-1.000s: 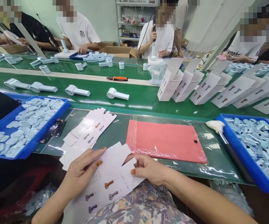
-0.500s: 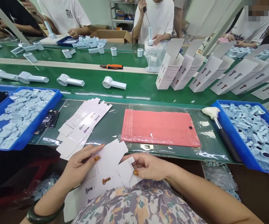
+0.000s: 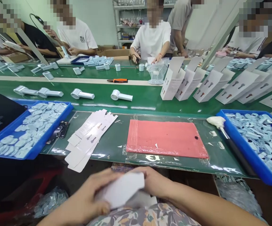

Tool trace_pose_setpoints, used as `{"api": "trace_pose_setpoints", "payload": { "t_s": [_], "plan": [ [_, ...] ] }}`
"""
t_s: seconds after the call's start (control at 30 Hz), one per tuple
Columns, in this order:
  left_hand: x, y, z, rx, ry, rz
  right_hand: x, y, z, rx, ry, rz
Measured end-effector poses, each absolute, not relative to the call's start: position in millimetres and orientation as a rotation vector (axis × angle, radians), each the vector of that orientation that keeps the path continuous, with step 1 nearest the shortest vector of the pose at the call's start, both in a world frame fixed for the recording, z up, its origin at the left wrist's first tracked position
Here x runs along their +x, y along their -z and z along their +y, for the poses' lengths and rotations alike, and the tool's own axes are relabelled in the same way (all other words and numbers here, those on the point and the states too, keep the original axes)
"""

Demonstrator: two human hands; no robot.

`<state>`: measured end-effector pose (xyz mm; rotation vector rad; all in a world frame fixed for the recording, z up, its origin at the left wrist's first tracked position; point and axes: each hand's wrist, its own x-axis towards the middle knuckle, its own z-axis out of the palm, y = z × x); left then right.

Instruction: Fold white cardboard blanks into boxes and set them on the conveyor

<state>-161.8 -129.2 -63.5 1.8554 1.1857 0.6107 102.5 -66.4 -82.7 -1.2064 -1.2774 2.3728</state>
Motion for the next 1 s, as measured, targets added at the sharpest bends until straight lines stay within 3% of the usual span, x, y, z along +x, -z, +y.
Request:
{"api": "trace_pose_setpoints", "payload": {
  "t_s": [0.1, 0.2, 0.3, 0.37, 0.53, 0.63, 0.73, 0.9, 1.0],
  "plan": [
    [-155.8, 49.9, -139.1, 1.746, -0.466, 1.147, 96.3, 89.7, -64.9, -1.416, -2.384, -1.04],
    [-154.3, 38.2, -141.1, 1.615, -0.356, 1.229, 93.4, 84.2, -56.0, -1.34, -2.414, -1.0],
    [-156.8, 30.4, -133.8, 1.544, -0.534, 1.368, 97.2, 61.5, -40.9, -1.171, -2.437, -0.944],
    [-160.3, 27.1, -126.6, 1.511, -0.749, 1.455, 100.8, 43.1, -33.3, -0.988, -2.15, -1.039],
    [-164.9, 27.0, -110.0, 1.545, -1.058, 1.533, 88.0, 18.3, -35.6, -0.512, -0.922, -1.565],
    [-157.5, 29.5, -104.7, 1.656, -1.116, 1.616, 71.3, 16.2, -41.0, -0.329, -0.648, -1.7],
    [-145.1, 29.2, -103.4, 1.863, -1.11, 1.738, 64.0, 17.5, -43.2, -0.301, -0.657, -1.642],
    [-120.9, 22.8, -99.8, 2.38, -1.182, 1.806, 68.3, 26.0, -41.7, -0.433, -1.082, -1.382],
    [-107.8, 18.6, -95.3, 2.568, -1.228, 1.779, 72.7, 26.3, -37.2, -0.499, -1.018, -1.407]
  ]
}}
